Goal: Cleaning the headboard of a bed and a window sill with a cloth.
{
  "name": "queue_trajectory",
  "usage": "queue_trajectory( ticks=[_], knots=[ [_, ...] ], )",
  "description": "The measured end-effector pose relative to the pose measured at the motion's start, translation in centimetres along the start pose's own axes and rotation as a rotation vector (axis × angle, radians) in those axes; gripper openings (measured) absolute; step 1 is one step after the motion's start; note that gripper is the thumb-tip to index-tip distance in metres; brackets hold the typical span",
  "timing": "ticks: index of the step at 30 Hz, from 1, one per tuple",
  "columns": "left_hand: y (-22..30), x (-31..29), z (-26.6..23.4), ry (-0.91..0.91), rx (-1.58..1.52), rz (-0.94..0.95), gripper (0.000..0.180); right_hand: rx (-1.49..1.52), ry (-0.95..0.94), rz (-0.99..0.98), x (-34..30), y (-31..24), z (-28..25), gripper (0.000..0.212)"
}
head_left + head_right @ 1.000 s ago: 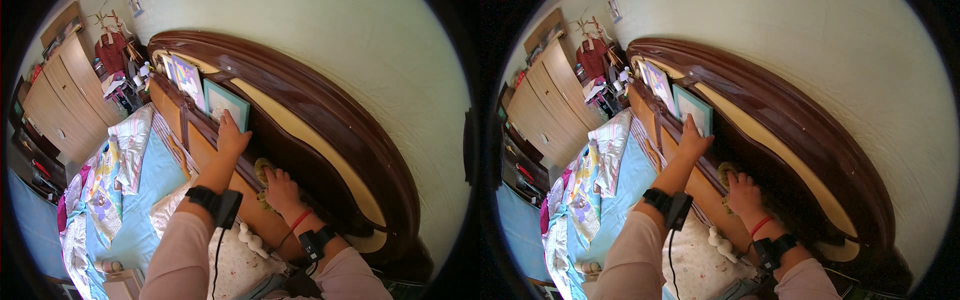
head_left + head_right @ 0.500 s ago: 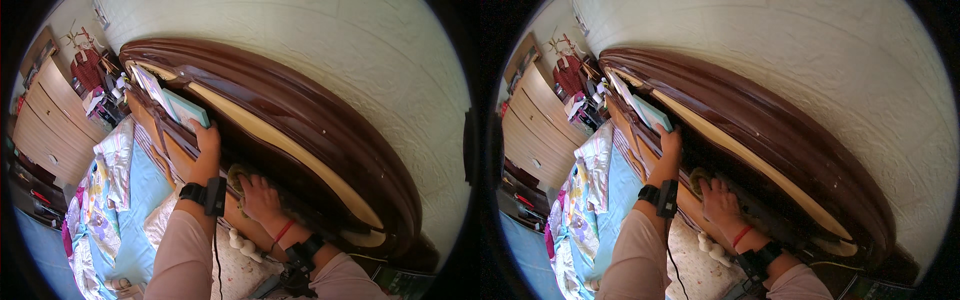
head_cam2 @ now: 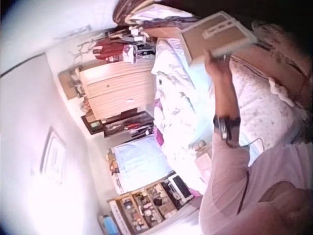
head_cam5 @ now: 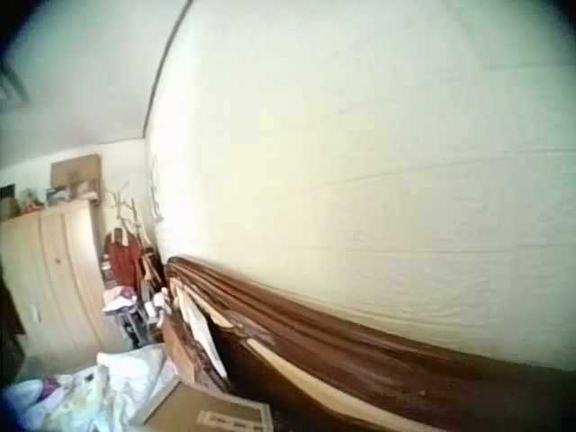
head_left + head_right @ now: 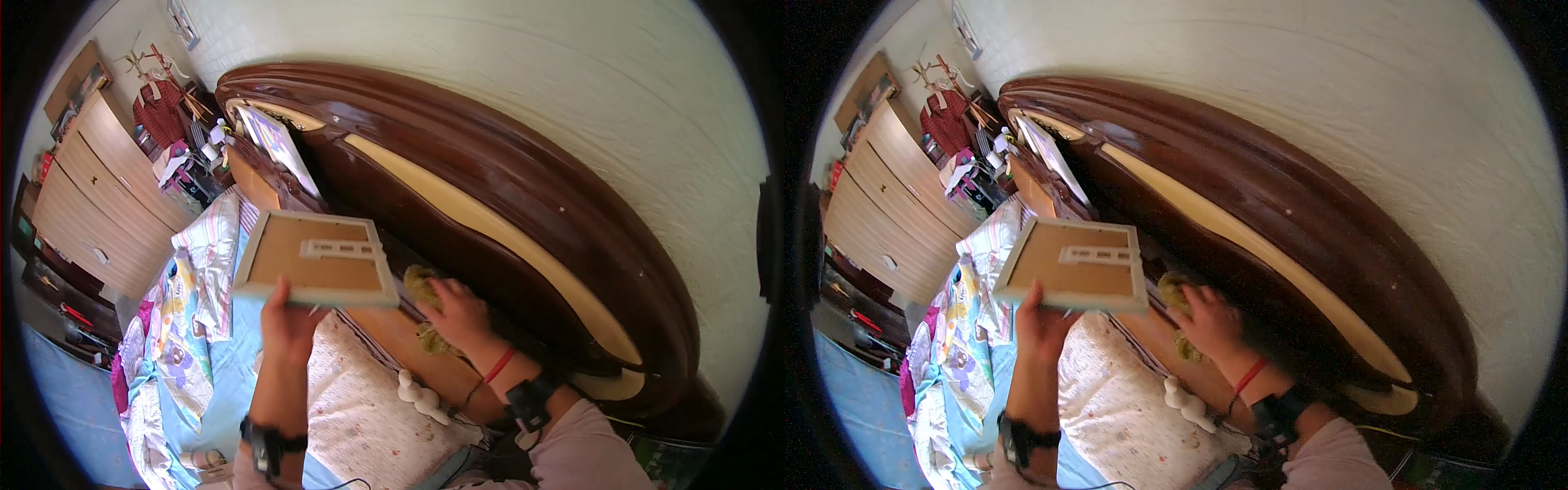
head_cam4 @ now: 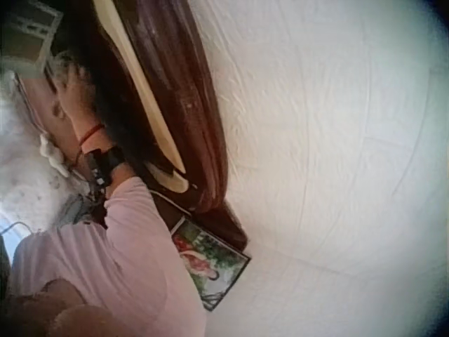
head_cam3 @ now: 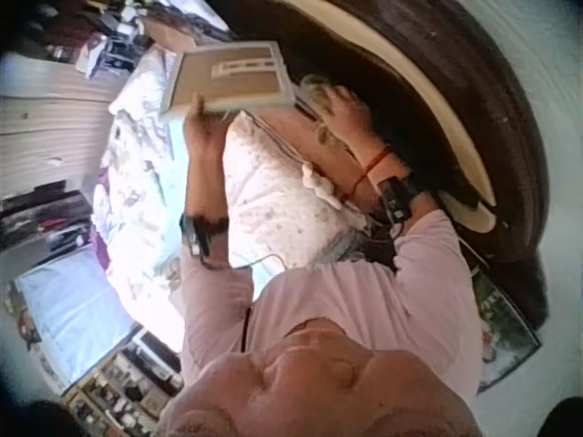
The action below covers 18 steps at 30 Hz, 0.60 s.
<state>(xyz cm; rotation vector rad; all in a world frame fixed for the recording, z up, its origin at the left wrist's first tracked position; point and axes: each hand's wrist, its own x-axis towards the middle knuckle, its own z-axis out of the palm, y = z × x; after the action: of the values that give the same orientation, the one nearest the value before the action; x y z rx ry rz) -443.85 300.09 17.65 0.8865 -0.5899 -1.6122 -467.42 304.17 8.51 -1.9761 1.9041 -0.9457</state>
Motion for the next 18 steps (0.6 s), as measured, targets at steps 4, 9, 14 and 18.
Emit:
queue_trajectory(
  ticks=[4,9,14,18],
  knots=[
    [2.9,-7.3,-5.6,0.104,0.043,0.071,0.053,0.070,-0.026,-0.019,3.3,-0.7,0.2,0.040],
    [3.3,-13.3,-11.1,0.256,0.115,0.121,0.054,-0.012,-0.094,-0.155,13.4,-4.5,2.7,0.042],
    [1.7,-16.5,-15.9,0.438,0.178,0.079,0.058,-0.068,-0.078,-0.170,21.8,-8.9,8.8,0.051],
    [0.9,-18.5,-18.2,0.529,0.035,0.012,0.049,-0.012,-0.522,-0.026,22.3,-8.3,11.0,0.063]
  ],
)
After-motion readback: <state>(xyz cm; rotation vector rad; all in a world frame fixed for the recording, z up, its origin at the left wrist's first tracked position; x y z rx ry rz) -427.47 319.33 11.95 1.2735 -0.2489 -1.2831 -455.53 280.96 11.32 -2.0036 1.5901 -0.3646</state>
